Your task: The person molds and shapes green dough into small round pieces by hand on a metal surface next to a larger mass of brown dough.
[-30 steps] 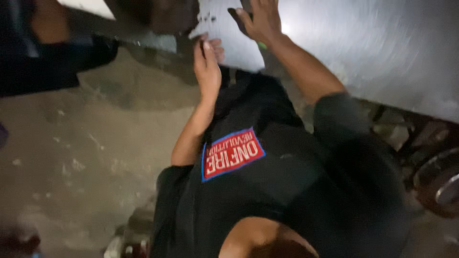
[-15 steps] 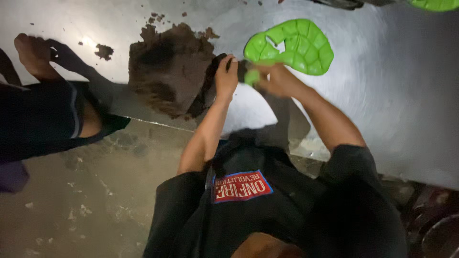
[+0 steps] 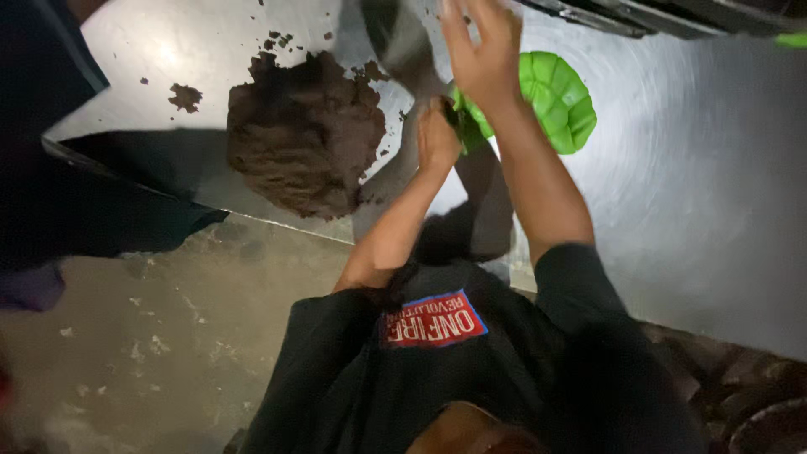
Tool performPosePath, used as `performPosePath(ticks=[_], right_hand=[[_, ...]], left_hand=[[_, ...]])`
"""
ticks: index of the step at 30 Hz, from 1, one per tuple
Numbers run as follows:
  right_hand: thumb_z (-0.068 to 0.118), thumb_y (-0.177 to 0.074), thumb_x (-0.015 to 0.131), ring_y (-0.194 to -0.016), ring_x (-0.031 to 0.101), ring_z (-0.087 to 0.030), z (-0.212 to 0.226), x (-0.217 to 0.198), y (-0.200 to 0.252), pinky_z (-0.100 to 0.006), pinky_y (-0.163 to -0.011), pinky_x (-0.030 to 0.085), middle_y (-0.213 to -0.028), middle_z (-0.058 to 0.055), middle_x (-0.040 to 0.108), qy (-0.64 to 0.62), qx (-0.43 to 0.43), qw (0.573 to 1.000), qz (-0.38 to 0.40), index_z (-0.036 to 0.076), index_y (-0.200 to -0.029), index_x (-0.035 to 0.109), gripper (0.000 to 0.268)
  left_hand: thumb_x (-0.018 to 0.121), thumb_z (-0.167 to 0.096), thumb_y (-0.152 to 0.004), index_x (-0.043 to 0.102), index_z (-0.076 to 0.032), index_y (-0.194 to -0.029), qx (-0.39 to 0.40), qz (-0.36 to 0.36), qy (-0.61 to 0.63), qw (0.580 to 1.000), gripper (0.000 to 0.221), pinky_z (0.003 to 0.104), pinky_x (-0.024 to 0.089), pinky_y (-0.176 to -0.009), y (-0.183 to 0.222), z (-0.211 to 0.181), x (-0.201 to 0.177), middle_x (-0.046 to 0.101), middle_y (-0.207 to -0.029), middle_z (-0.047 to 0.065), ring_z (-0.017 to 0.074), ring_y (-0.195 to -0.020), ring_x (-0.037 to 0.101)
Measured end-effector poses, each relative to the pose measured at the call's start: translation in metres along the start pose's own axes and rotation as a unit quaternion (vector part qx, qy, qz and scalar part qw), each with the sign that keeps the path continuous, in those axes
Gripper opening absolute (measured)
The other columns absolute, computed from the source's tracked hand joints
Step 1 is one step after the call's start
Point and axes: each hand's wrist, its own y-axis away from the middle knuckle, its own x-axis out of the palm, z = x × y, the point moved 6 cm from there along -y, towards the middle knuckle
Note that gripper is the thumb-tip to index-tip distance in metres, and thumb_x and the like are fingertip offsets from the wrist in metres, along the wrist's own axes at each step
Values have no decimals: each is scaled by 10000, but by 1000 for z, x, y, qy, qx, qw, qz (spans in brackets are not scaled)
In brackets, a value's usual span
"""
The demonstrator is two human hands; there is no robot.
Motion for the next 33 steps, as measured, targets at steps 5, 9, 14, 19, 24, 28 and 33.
performPosePath(ticks=[5,9,14,19,24,28,33], right_hand=[[120,-1048,653,-929,711,-134,-31,-19,160,-292,-835,555,-1008,-111,772,-59,221,971,73,-2,-1141,736,175],[135,-983,666,-895,697,-153,-36,4,257,-304,-799,550,-1017,-125,772,-62,323,927,180,2,-1155,734,228],[146,-924,718,-1041,703,-292,14,62,290,-396,-932,545,-1157,-185,720,-28,212,925,313,-4,-1241,682,352],[143,-903,761,-1240,602,-438,131,106,290,-480,-1043,470,-1335,-272,627,-132,-28,940,314,-62,-1324,623,488],[112,-972,729,-1135,729,-294,201,118,291,-371,-1009,578,-1197,-151,723,-193,34,959,203,16,-1169,677,225],[158,-891,833,-976,687,-303,241,124,302,-385,-861,558,-1069,-179,679,-166,-79,975,127,-26,-1085,640,330],[154,-952,838,-703,665,-239,213,127,291,-325,-611,522,-821,-101,655,-64,-34,995,64,30,-923,633,241]], left_hand=[[776,-161,-892,630,-71,-1200,47,127,136,982,353,422,573,-809,60,58,-54,726,-1062,164,323,-947,736],[728,-114,-897,648,-69,-1232,14,194,87,977,347,417,568,-821,128,122,-115,715,-1122,171,340,-965,733],[731,-115,-905,669,-37,-1193,51,234,32,970,304,431,566,-849,191,174,-190,721,-1124,187,340,-994,725],[647,-146,-989,642,-12,-1216,69,190,202,958,264,382,560,-805,233,122,-270,729,-1033,144,244,-909,703],[497,-209,-1159,557,33,-1242,100,-227,443,861,263,343,536,-980,256,77,-324,616,-1215,144,209,-1036,608],[485,-272,-1159,548,8,-906,132,-288,493,810,383,292,511,-745,255,79,-315,594,-840,75,168,-764,574],[508,-304,-1088,482,44,-732,121,-297,397,860,498,275,482,-693,236,91,-293,529,-702,55,126,-675,504]])
